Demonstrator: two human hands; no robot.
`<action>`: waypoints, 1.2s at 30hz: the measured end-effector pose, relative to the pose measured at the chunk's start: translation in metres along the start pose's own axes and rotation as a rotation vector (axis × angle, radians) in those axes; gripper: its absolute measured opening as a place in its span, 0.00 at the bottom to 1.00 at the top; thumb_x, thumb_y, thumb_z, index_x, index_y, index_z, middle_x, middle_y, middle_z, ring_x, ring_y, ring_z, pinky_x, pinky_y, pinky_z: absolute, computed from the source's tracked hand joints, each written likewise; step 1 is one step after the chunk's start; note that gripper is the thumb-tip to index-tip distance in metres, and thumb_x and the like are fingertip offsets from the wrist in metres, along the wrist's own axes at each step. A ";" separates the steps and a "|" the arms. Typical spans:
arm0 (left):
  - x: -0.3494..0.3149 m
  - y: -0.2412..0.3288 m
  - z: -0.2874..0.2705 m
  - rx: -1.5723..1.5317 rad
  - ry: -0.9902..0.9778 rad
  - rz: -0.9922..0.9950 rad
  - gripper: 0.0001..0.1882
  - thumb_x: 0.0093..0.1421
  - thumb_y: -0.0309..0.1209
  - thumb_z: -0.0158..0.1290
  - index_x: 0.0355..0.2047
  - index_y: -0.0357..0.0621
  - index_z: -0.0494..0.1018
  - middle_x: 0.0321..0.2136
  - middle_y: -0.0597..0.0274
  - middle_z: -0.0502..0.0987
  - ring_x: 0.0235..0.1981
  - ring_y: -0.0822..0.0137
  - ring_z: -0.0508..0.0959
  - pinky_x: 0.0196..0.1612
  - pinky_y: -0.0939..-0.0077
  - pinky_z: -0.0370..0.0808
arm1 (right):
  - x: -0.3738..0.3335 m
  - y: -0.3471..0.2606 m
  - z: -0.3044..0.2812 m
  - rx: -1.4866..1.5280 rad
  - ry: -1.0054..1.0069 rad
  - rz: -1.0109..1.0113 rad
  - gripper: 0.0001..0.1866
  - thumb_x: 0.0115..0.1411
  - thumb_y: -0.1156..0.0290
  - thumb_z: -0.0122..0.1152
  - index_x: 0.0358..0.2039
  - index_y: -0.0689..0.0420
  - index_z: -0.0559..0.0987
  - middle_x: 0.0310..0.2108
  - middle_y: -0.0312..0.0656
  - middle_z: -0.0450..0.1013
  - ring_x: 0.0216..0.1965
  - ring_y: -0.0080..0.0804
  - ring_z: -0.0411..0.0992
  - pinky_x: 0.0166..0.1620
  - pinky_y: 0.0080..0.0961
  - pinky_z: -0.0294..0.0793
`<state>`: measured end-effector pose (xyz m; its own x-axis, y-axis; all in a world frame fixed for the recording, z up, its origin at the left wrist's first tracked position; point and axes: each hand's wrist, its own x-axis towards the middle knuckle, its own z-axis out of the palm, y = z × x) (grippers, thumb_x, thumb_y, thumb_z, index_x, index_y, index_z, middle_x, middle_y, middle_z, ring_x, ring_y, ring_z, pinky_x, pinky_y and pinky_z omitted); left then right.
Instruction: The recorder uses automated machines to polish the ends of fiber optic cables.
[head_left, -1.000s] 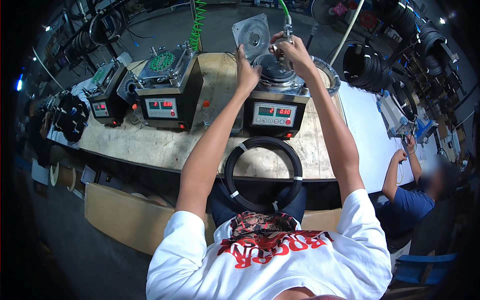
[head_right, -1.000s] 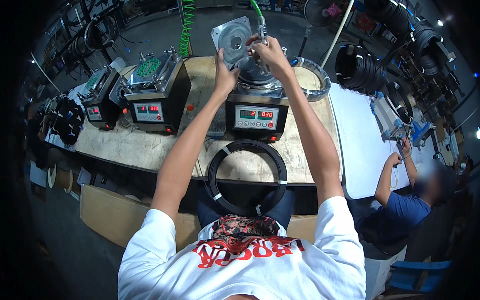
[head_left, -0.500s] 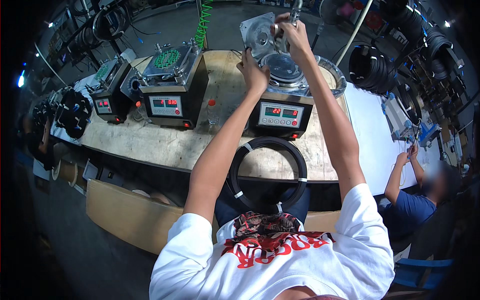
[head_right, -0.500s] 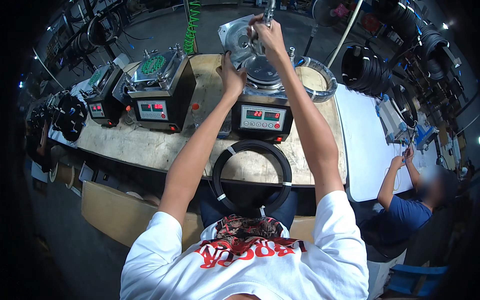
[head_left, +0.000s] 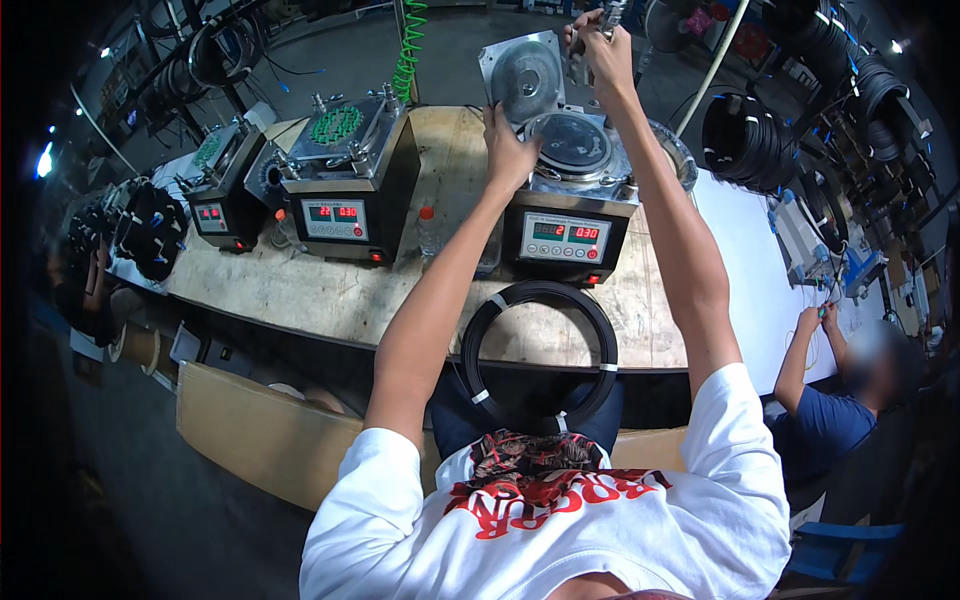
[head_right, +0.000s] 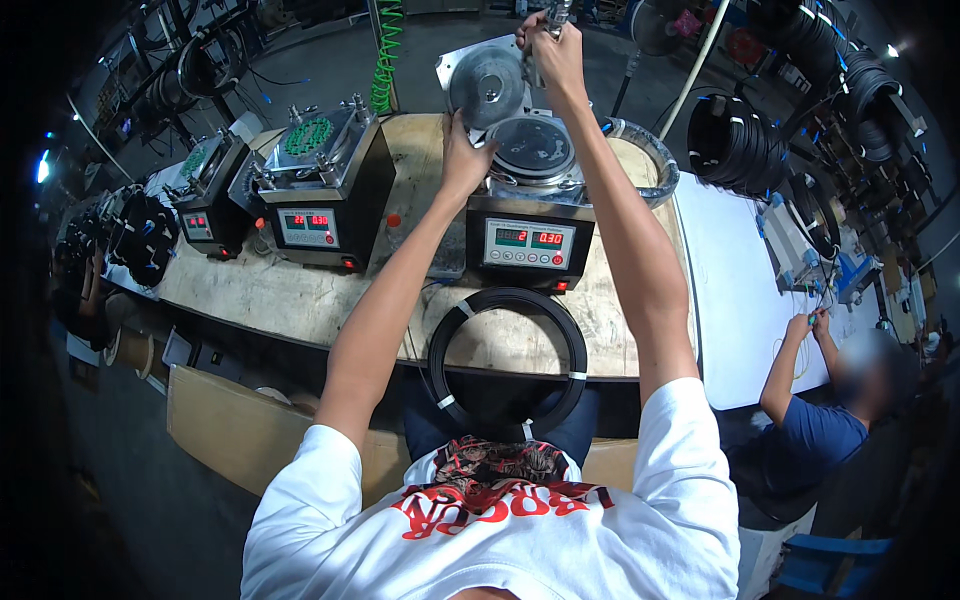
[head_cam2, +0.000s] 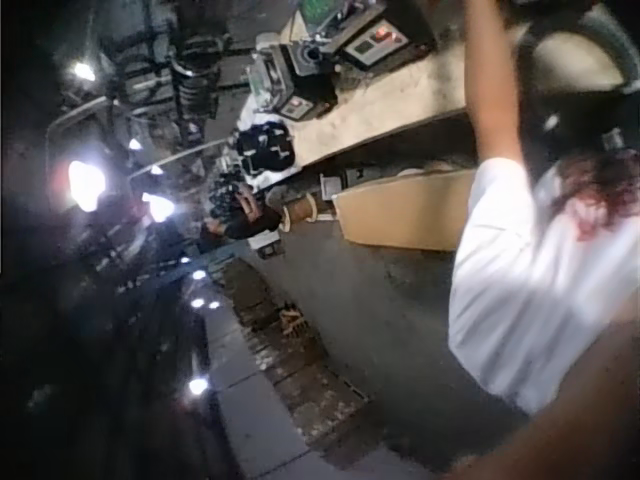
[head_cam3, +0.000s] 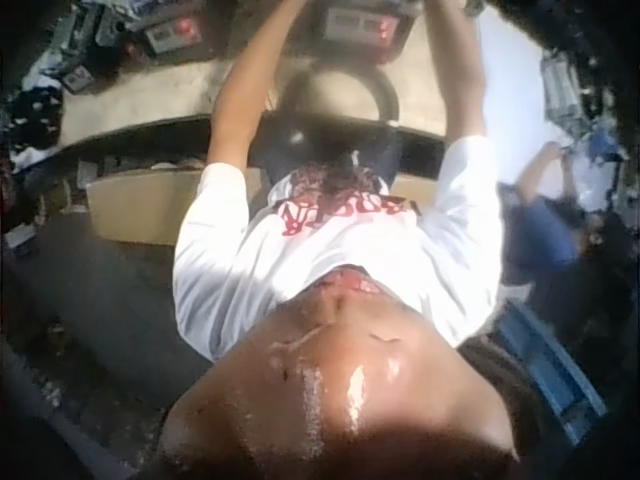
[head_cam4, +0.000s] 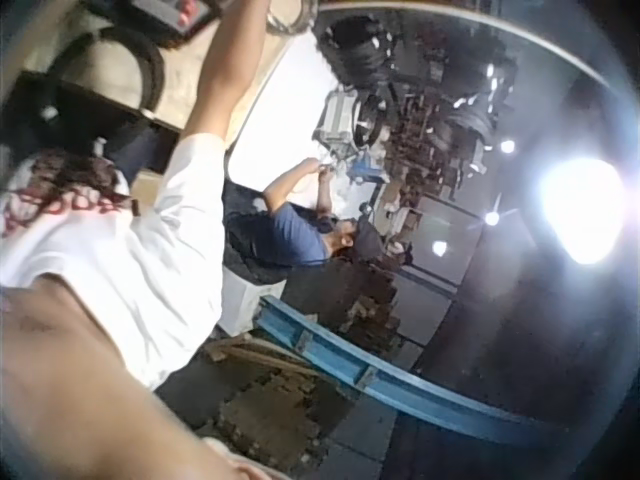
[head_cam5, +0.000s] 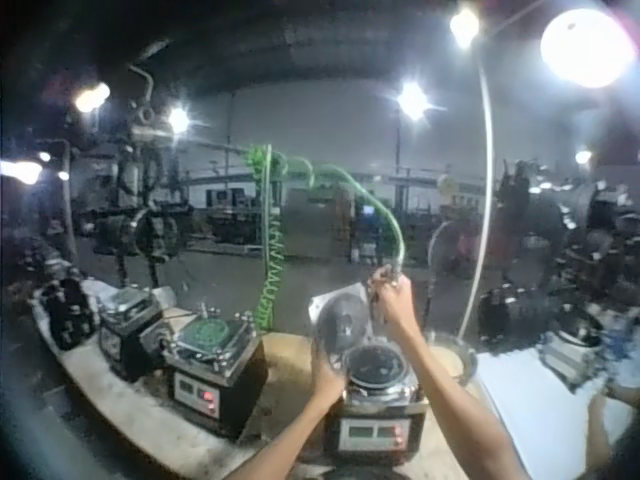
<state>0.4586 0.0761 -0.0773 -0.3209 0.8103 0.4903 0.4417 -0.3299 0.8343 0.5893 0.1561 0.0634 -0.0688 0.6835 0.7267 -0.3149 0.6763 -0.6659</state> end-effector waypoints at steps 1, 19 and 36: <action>0.003 -0.003 -0.003 -0.044 -0.038 -0.028 0.47 0.51 0.31 0.62 0.66 0.23 0.52 0.68 0.29 0.50 0.69 0.38 0.53 0.71 0.57 0.53 | -0.001 0.002 -0.009 -0.146 -0.017 0.056 0.05 0.61 0.77 0.52 0.32 0.61 0.77 0.24 0.35 0.73 0.26 0.20 0.72 0.31 0.19 0.70; 0.043 0.092 -0.023 0.854 -0.815 0.780 0.22 0.51 0.40 0.64 0.44 0.44 0.76 0.41 0.54 0.79 0.51 0.53 0.77 0.55 0.49 0.71 | -0.022 -0.082 -0.086 -0.753 -0.581 0.404 0.15 0.60 0.67 0.55 0.44 0.64 0.77 0.35 0.41 0.74 0.30 0.26 0.78 0.36 0.26 0.80; 0.022 0.093 -0.009 1.005 -0.932 0.956 0.28 0.57 0.36 0.59 0.60 0.58 0.71 0.50 0.53 0.77 0.41 0.50 0.82 0.50 0.55 0.78 | -0.061 -0.100 -0.063 -0.499 -0.323 0.478 0.10 0.62 0.71 0.54 0.41 0.62 0.78 0.31 0.38 0.74 0.28 0.24 0.77 0.31 0.23 0.76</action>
<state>0.4853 0.0588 0.0135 0.7748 0.6274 0.0780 0.6155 -0.7202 -0.3201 0.6847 0.0638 0.0752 -0.3878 0.8708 0.3022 0.2790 0.4234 -0.8619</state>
